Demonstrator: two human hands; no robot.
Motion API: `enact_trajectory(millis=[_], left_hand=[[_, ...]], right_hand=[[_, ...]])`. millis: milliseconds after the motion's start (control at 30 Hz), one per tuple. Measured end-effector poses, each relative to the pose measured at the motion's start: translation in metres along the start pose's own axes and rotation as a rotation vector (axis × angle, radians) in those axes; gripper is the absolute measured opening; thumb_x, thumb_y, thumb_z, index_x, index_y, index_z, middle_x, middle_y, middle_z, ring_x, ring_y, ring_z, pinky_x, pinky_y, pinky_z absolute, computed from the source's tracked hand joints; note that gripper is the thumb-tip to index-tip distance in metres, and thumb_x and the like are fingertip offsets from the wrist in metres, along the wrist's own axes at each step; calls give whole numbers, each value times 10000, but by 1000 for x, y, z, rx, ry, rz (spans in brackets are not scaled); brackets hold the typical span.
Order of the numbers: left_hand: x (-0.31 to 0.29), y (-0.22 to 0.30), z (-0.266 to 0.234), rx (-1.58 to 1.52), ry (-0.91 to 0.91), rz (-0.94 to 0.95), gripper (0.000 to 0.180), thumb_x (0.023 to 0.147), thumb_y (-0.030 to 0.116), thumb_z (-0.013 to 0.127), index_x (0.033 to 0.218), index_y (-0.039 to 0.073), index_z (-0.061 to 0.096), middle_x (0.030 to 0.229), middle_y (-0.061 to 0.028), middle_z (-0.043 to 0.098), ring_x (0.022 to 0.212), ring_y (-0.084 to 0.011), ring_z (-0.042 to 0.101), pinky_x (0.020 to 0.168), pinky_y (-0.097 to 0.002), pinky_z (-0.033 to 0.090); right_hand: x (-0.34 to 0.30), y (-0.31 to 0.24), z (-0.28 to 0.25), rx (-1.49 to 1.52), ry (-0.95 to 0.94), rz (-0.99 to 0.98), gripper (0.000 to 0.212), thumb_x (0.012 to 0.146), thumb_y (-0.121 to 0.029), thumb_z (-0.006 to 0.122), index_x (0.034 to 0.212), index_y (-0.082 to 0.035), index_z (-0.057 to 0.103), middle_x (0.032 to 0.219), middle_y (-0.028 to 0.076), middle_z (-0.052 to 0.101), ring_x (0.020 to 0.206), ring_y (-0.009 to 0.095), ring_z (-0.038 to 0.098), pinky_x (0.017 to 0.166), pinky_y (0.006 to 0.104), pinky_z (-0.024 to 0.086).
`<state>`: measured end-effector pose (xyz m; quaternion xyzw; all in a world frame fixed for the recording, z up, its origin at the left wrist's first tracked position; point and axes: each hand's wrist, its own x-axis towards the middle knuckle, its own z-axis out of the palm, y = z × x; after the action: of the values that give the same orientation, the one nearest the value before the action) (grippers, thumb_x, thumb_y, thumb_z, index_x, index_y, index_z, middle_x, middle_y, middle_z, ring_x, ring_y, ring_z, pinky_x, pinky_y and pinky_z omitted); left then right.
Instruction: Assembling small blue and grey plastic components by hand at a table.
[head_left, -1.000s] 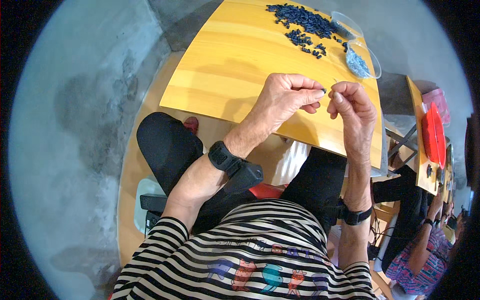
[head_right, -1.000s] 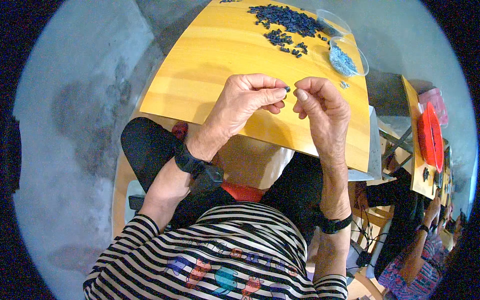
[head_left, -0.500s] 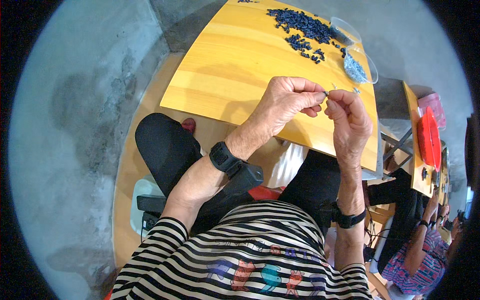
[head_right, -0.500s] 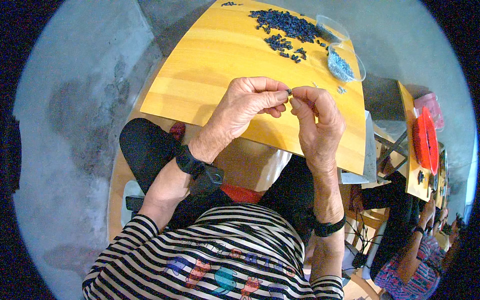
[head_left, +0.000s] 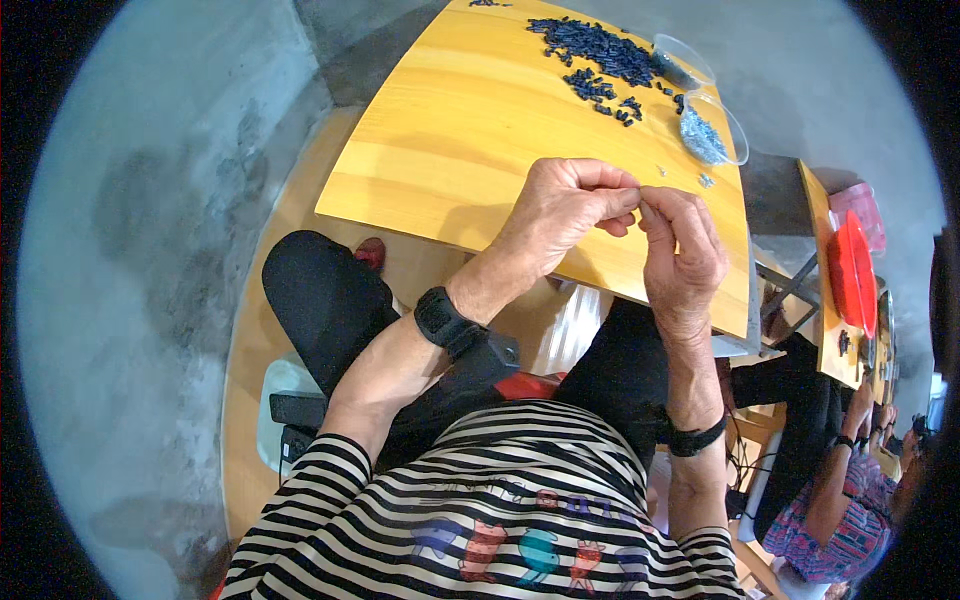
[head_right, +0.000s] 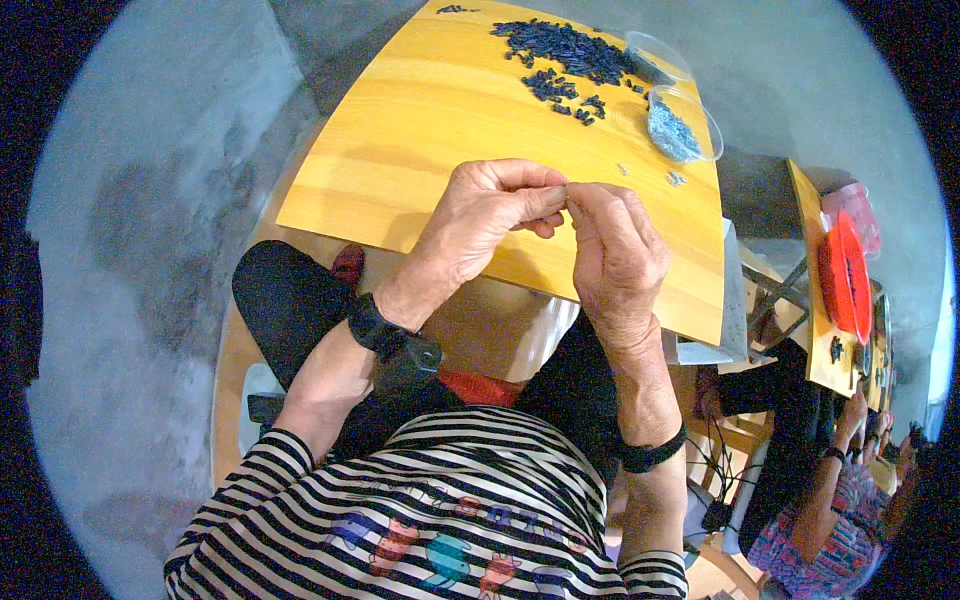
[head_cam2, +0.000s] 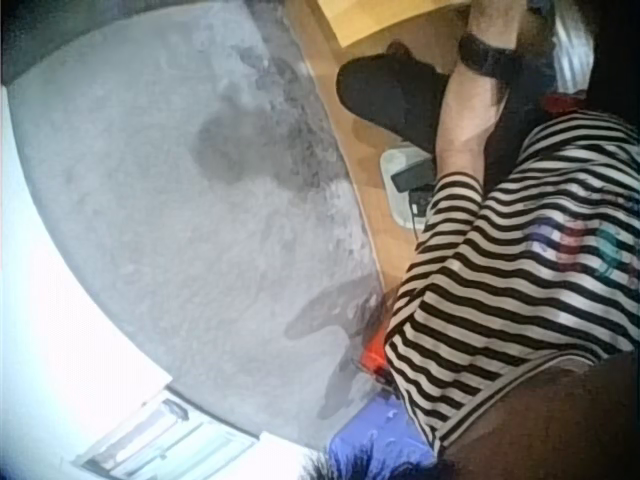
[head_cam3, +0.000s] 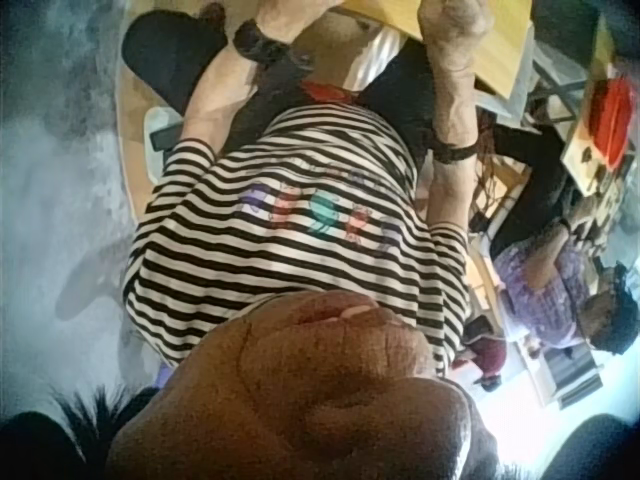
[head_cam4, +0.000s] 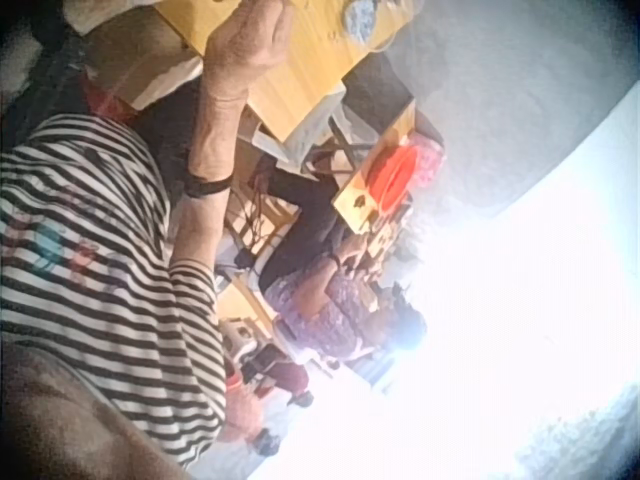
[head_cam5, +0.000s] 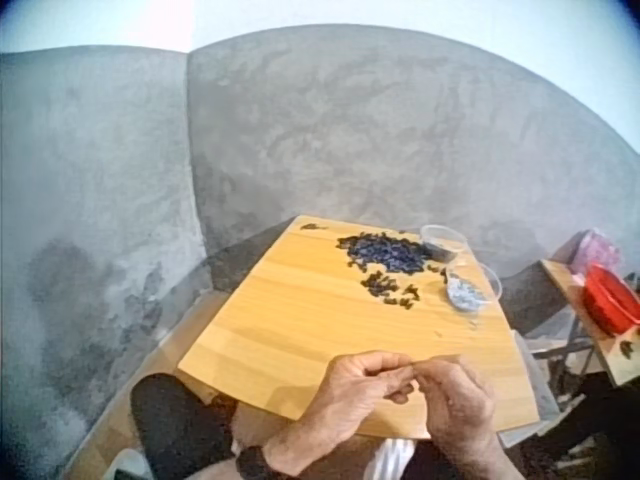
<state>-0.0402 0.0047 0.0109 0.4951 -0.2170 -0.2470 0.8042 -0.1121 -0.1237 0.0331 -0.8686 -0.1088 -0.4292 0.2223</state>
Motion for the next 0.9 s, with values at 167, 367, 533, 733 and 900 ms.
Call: enact_trajectory(millis=[167, 367, 533, 733, 900], left_hand=[[0, 1, 2, -26, -4, -21, 171, 828, 94, 643, 944, -31, 645, 802, -69, 656, 686, -112, 624, 643, -216, 522], [1, 7, -1, 14, -67, -17, 189, 814, 110, 662, 949, -23, 650, 815, -79, 666, 698, -128, 645, 653, -231, 544], [4, 2, 3, 3, -130, -56, 209, 799, 121, 679, 943, -28, 650, 795, -87, 666, 680, -136, 646, 640, -233, 543], [4, 0, 7, 33, -127, -53, 197, 796, 122, 682, 919, -31, 655, 785, -92, 669, 659, -131, 641, 605, -226, 530], [3, 0, 7, -78, -128, -51, 189, 797, 98, 677, 919, -44, 652, 784, -109, 664, 657, -138, 641, 591, -224, 536]], right_hand=[[-1, 1, -4, -20, 2, -38, 127, 736, 57, 631, 844, -9, 617, 784, 119, 620, 705, 238, 629, 606, 291, 497], [-4, -1, -9, 67, 12, 17, 144, 741, 53, 635, 870, -11, 626, 799, 126, 625, 711, 239, 626, 610, 298, 500], [-8, 6, -16, 63, -6, 1, 174, 740, 63, 632, 893, -20, 623, 795, 124, 622, 712, 240, 626, 606, 298, 503], [-17, 6, -15, 70, -2, 38, 200, 749, 71, 617, 924, -23, 614, 813, 120, 622, 716, 240, 627, 611, 301, 507], [-20, 0, -17, 157, -26, 160, 248, 779, 80, 584, 1002, -25, 612, 833, 111, 626, 675, 176, 615, 595, 269, 514]])
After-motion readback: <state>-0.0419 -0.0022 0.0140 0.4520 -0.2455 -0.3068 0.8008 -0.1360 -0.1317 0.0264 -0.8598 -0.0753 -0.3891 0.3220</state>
